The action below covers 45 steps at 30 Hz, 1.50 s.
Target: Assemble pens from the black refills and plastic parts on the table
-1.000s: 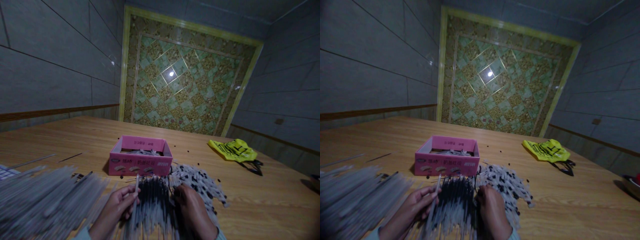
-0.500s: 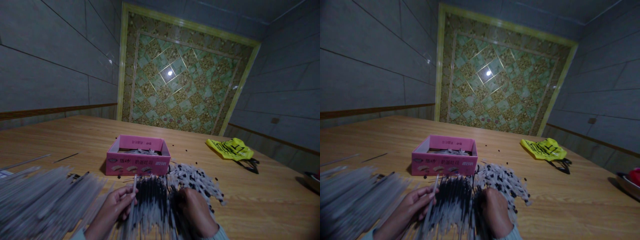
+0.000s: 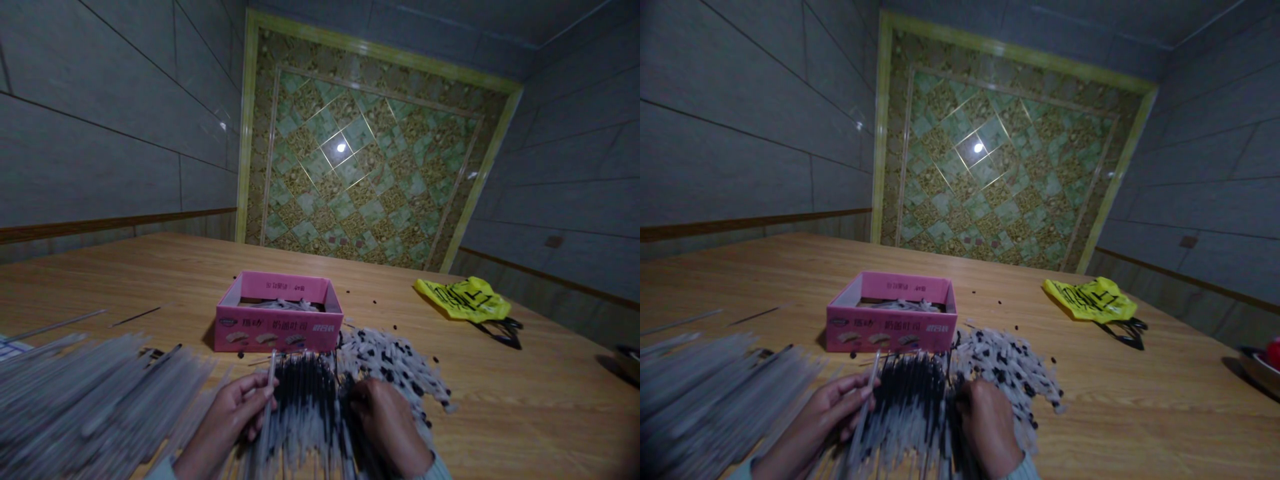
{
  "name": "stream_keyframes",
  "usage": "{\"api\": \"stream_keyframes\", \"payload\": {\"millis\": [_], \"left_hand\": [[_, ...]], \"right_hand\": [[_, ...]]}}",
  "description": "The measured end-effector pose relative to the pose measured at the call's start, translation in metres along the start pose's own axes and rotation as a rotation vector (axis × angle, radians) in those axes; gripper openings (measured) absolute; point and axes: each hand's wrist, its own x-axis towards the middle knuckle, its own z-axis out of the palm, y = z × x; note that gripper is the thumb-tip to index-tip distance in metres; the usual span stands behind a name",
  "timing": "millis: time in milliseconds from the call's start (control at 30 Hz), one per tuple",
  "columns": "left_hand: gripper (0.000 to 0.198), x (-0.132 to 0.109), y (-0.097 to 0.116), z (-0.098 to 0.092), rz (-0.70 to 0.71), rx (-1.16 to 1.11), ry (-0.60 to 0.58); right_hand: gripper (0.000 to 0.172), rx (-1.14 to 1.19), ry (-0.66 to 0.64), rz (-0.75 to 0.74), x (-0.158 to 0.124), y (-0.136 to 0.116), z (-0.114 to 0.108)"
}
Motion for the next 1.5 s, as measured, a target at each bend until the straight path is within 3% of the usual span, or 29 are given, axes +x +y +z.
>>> {"api": "stream_keyframes", "payload": {"millis": [267, 467, 633, 733, 800, 900, 967, 1033, 1167, 1300, 1500], "left_hand": [[0.036, 0.0, 0.002, 0.0, 0.0, 0.01, 0.007], [0.036, 0.002, -0.001, -0.002, 0.018, 0.021, -0.006], [0.036, 0.0, 0.002, 0.0, -0.003, 0.013, 0.007], [0.031, -0.002, 0.006, 0.001, -0.012, -0.054, 0.028], [0.026, -0.003, 0.007, 0.002, -0.039, -0.157, 0.051], [0.02, -0.003, 0.007, 0.003, -0.104, -0.354, 0.082], [0.02, -0.002, 0.006, 0.003, -0.135, -0.43, 0.102], [0.02, 0.0, 0.003, 0.002, -0.139, -0.453, 0.123], [0.019, 0.0, 0.001, 0.0, -0.134, -0.477, 0.149], [0.018, -0.001, 0.0, 0.0, -0.138, -0.476, 0.169], [0.018, -0.003, 0.004, 0.003, -0.14, -0.409, 0.109]], "right_hand": [[0.015, 0.001, 0.026, 0.01, -0.002, -0.01, -0.001], [0.013, -0.128, -0.047, 0.044, -0.008, -0.015, -0.004], [0.011, -0.088, -0.051, 0.084, -0.006, -0.011, 0.0], [0.01, 0.108, 0.012, 0.114, -0.002, -0.015, 0.001], [0.012, 0.474, -0.011, 0.104, -0.002, -0.024, 0.002], [0.03, 1.17, -0.339, 0.037, -0.007, -0.043, 0.007], [0.039, 1.408, -0.574, -0.024, -0.013, -0.053, 0.015], [0.042, 1.448, -0.685, -0.08, -0.017, -0.058, 0.026], [0.041, 1.411, -0.762, -0.082, -0.017, -0.055, 0.049], [0.04, 1.424, -0.755, -0.052, -0.017, -0.05, 0.058], [0.04, 1.45, -0.732, -0.033, -0.02, -0.055, 0.053]]}}
